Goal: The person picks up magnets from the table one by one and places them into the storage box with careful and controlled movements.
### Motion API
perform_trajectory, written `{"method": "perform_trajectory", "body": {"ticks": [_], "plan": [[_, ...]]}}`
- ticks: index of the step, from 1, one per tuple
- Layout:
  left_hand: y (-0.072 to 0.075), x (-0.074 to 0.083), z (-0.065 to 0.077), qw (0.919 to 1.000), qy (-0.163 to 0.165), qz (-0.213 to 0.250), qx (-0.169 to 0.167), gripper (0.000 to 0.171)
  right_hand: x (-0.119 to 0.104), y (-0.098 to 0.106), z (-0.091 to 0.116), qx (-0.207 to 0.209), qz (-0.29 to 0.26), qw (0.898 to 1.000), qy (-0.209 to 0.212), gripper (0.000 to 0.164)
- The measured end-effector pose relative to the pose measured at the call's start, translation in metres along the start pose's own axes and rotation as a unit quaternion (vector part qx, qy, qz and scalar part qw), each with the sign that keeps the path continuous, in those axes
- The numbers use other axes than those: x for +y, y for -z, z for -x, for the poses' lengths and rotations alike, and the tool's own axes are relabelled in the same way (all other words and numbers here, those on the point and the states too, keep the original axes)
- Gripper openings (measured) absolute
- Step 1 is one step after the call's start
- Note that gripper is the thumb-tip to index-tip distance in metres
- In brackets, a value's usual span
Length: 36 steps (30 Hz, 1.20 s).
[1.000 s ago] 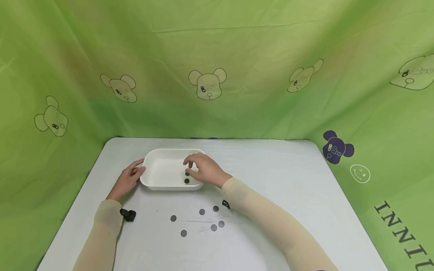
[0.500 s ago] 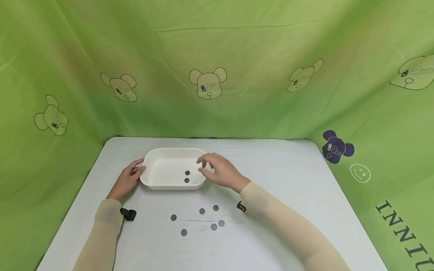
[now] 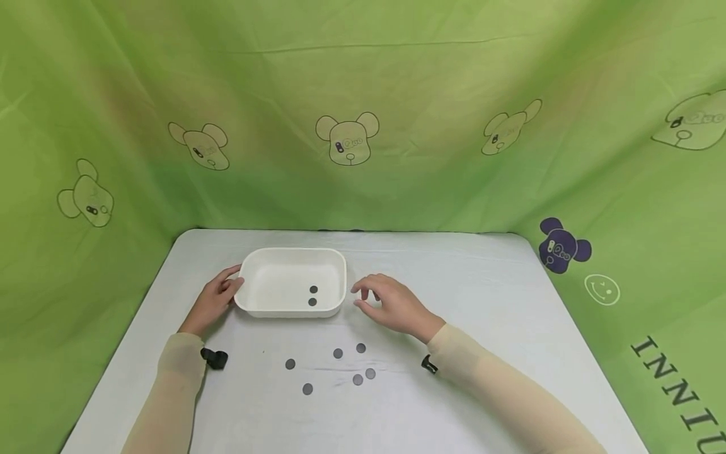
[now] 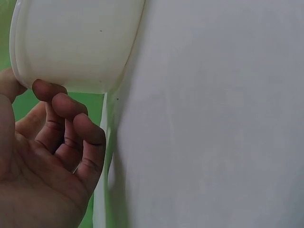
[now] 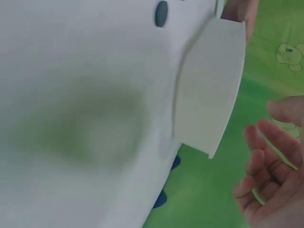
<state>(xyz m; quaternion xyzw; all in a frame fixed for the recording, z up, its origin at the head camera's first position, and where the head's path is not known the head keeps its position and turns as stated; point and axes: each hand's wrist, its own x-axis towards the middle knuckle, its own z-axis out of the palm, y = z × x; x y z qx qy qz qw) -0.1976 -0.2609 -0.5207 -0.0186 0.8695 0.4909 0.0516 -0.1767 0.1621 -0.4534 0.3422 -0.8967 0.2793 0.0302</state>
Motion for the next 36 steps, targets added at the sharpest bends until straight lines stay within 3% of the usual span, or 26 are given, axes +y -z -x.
{"method": "perform_trajectory", "body": {"ticks": [16,27,36], "plan": [[0.0,-0.001,0.001,0.9999,-0.006,-0.008,0.0,0.059,0.012,-0.022,0.039,-0.026,0.01,0.999,0.026,0.019],[0.001,-0.002,0.001,1.0,-0.001,-0.007,0.004,0.056,0.011,-0.032,0.054,-0.097,0.029,0.995,-0.009,0.028],[-0.001,-0.002,0.0,0.9999,-0.012,0.009,0.002,0.058,0.008,-0.035,0.058,-0.124,0.041,0.991,-0.012,0.029]]}}
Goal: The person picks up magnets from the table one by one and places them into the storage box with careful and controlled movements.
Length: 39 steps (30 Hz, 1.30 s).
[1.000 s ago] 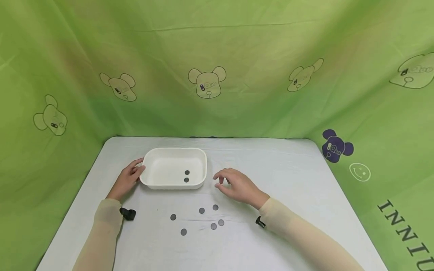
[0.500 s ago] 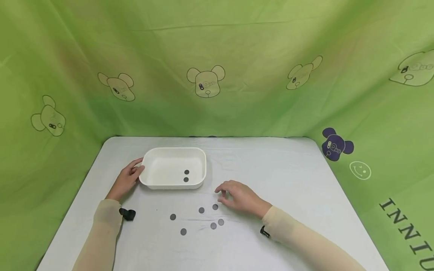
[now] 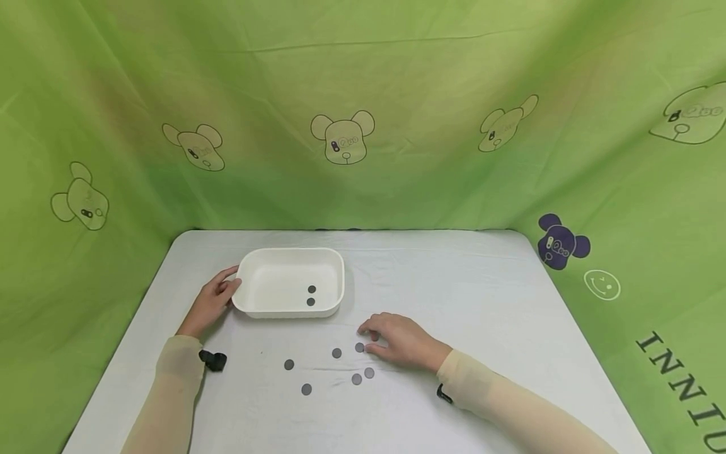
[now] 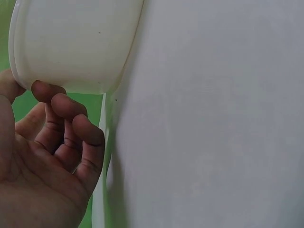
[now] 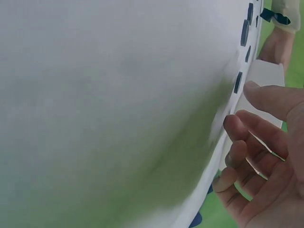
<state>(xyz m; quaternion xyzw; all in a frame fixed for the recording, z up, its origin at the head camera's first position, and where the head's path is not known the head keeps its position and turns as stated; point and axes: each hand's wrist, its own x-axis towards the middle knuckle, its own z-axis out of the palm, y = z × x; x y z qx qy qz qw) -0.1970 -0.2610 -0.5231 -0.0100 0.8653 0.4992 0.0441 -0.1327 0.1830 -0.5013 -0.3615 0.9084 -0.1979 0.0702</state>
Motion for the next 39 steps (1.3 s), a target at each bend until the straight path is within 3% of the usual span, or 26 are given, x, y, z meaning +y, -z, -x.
{"method": "perform_trajectory", "body": {"ticks": [14,26,39], "plan": [[0.0,-0.0005,0.0007,1.0,-0.001,-0.009,-0.004,0.06,0.0014,-0.0057,0.0003,-0.014,0.024,1.0,0.014,0.024],[0.0002,-0.001,0.0015,1.0,-0.005,-0.007,-0.001,0.058,-0.0018,-0.0062,0.0004,0.006,0.039,0.998,0.043,0.019],[0.0011,0.0,0.0001,1.0,-0.001,-0.003,-0.004,0.06,-0.0064,-0.0031,-0.0021,-0.001,0.049,0.997,0.053,0.015]]}}
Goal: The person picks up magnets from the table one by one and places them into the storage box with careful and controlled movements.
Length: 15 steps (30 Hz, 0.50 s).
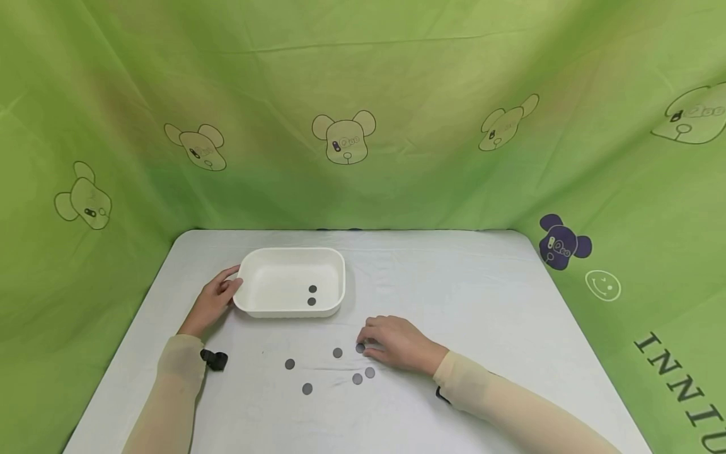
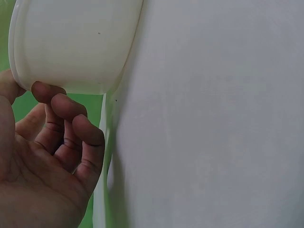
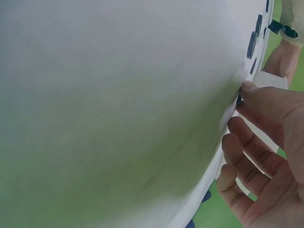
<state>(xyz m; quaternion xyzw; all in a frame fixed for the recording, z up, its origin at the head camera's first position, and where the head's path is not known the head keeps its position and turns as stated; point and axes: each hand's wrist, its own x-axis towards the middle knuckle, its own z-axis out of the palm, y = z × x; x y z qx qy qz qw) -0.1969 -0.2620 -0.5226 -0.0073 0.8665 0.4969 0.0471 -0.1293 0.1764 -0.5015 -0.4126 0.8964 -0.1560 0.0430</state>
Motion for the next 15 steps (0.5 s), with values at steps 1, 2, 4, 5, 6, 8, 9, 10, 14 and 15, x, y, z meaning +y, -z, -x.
{"method": "perform_trajectory", "body": {"ticks": [1,2,4,5,6,8,9,10,14,15], "plan": [[0.0,0.0002,0.0001,1.0,0.0,0.0,0.0,0.06,-0.0001,0.0,-0.0001,0.0,0.001,1.0,0.0,0.014],[0.0,0.0005,0.0003,1.0,0.0,-0.001,0.0,0.06,0.0001,-0.0002,-0.0003,0.0,0.003,1.0,0.001,0.014],[0.0001,0.001,0.0008,1.0,-0.001,-0.002,0.001,0.06,-0.0002,-0.0002,-0.0005,0.0,0.005,1.0,0.001,0.013],[0.0002,0.0012,0.001,1.0,-0.002,-0.003,0.0,0.06,-0.0006,0.0,-0.0006,0.0,0.006,1.0,0.0,0.012],[0.0003,0.0013,0.0012,1.0,-0.002,-0.004,0.001,0.06,-0.0011,0.0003,-0.0006,-0.001,0.006,1.0,-0.001,0.012],[0.0005,0.0014,0.0014,1.0,-0.002,-0.005,0.001,0.061,-0.0017,0.0005,-0.0006,-0.003,0.006,1.0,-0.002,0.012],[0.0007,0.0015,0.0015,1.0,-0.002,-0.006,0.001,0.061,-0.002,0.0006,-0.0006,-0.003,0.006,1.0,-0.003,0.012],[0.0007,0.0015,0.0014,1.0,-0.002,-0.006,0.0,0.061,-0.0022,0.0006,-0.0007,-0.003,0.005,1.0,-0.004,0.012],[0.0003,0.0015,0.0012,1.0,0.001,-0.002,0.001,0.061,-0.0026,-0.0006,-0.001,-0.003,0.002,1.0,-0.008,0.014],[0.0001,0.0014,0.0012,1.0,0.002,-0.001,0.0,0.061,-0.0027,-0.0011,-0.0009,-0.002,0.0,1.0,-0.008,0.014]]}}
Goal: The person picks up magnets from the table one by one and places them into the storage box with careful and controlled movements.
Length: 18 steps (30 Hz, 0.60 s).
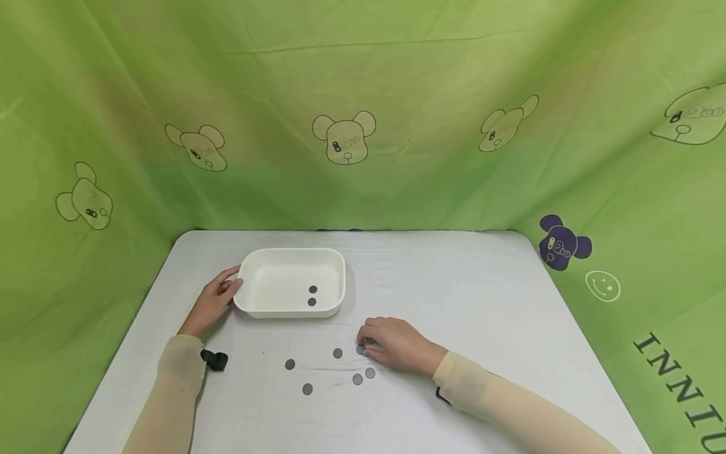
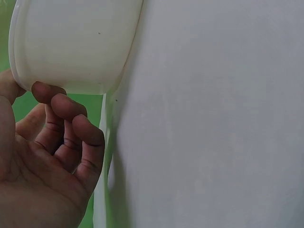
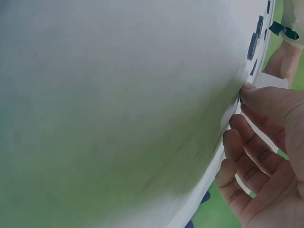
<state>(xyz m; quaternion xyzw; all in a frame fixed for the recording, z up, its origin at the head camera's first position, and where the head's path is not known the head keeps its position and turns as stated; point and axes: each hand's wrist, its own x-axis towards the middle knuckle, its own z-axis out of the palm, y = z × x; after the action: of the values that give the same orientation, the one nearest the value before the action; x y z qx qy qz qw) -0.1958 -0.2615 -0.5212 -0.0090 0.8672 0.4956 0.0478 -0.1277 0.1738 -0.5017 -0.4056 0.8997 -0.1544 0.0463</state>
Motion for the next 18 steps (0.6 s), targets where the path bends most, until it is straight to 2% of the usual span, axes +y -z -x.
{"method": "perform_trajectory", "body": {"ticks": [7,18], "plan": [[-0.0012,-0.0012,0.0002,1.0,0.003,-0.004,0.005,0.059,-0.0005,-0.002,-0.0002,0.006,-0.019,1.0,0.003,0.017],[-0.0004,-0.0002,-0.0005,1.0,-0.001,0.003,0.0,0.056,-0.0033,-0.0007,-0.0007,-0.015,-0.058,0.998,0.008,0.013]]}}
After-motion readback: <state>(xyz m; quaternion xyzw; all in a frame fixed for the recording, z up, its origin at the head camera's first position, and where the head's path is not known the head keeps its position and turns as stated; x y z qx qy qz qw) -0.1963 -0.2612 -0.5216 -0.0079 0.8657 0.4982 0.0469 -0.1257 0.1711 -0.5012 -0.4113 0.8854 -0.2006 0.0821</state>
